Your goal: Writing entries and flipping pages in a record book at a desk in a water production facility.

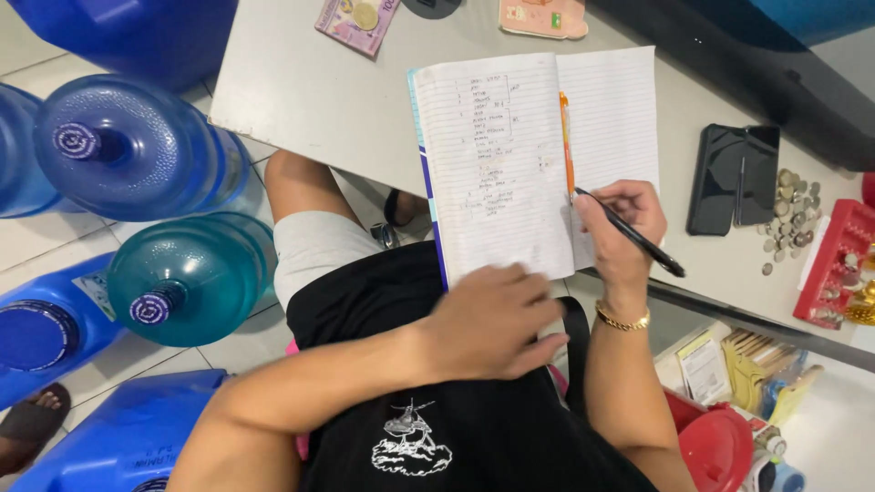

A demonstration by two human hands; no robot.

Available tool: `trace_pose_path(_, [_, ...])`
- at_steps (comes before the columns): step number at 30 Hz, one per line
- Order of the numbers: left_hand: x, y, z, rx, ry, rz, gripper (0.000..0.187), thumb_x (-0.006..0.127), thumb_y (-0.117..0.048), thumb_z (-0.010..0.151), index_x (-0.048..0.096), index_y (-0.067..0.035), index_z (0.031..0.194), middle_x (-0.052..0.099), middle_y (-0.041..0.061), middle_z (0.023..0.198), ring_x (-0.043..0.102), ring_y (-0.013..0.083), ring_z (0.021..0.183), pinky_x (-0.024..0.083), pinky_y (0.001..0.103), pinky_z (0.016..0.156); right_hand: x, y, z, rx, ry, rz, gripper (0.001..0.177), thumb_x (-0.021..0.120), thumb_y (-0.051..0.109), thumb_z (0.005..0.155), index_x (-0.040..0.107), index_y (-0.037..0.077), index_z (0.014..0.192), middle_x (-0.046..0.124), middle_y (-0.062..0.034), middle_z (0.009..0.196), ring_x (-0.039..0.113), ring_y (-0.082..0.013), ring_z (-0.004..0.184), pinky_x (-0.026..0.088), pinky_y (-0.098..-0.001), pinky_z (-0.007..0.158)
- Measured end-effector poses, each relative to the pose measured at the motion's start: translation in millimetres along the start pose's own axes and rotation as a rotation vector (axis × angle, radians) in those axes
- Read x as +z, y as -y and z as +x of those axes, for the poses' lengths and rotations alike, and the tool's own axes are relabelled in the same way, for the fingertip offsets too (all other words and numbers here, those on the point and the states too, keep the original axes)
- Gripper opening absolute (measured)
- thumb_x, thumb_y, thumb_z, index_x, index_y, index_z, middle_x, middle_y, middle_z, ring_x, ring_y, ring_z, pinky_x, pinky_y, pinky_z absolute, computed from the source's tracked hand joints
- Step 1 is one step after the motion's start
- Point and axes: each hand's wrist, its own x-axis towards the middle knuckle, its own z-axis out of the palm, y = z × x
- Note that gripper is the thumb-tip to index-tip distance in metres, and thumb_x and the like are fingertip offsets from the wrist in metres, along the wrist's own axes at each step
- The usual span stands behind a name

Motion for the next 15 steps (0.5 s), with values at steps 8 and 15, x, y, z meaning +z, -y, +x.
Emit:
trace_pose_path(8, [54, 22, 15, -0.073, 0.408, 0.443, 0.083, 0.081, -0.050, 0.075, 0.057, -0.002, 0.139, 0.051, 0.026, 0.148, 0.038, 0.0426, 0.146, 0.021, 0.058, 0.123, -4, -36, 9, -0.096, -0.008, -0.037, 0.033, 0.077, -0.004, 0.098, 0.052, 0.004, 0.077, 0.058, -0.0096, 0.060, 0.051, -0.0103, 0.053, 0.040, -0.0233, 0.053])
trace_pose_path(15, [69, 38, 4, -0.055, 0.419, 0.571, 0.101, 0.078, -0.064, 0.070, 0.051, 0.001, 0.143, 0.045, 0.025, 0.151, 0.033, 0.0440, 0.147, 0.020, 0.060, 0.124, 25, -52, 2, -0.161, 0.008, -0.063, 0.042, 0.075, -0.007, 0.096, 0.050, 0.003, 0.065, 0.058, -0.0109, 0.056, 0.047, -0.0096, 0.049, 0.037, -0.0255, 0.046])
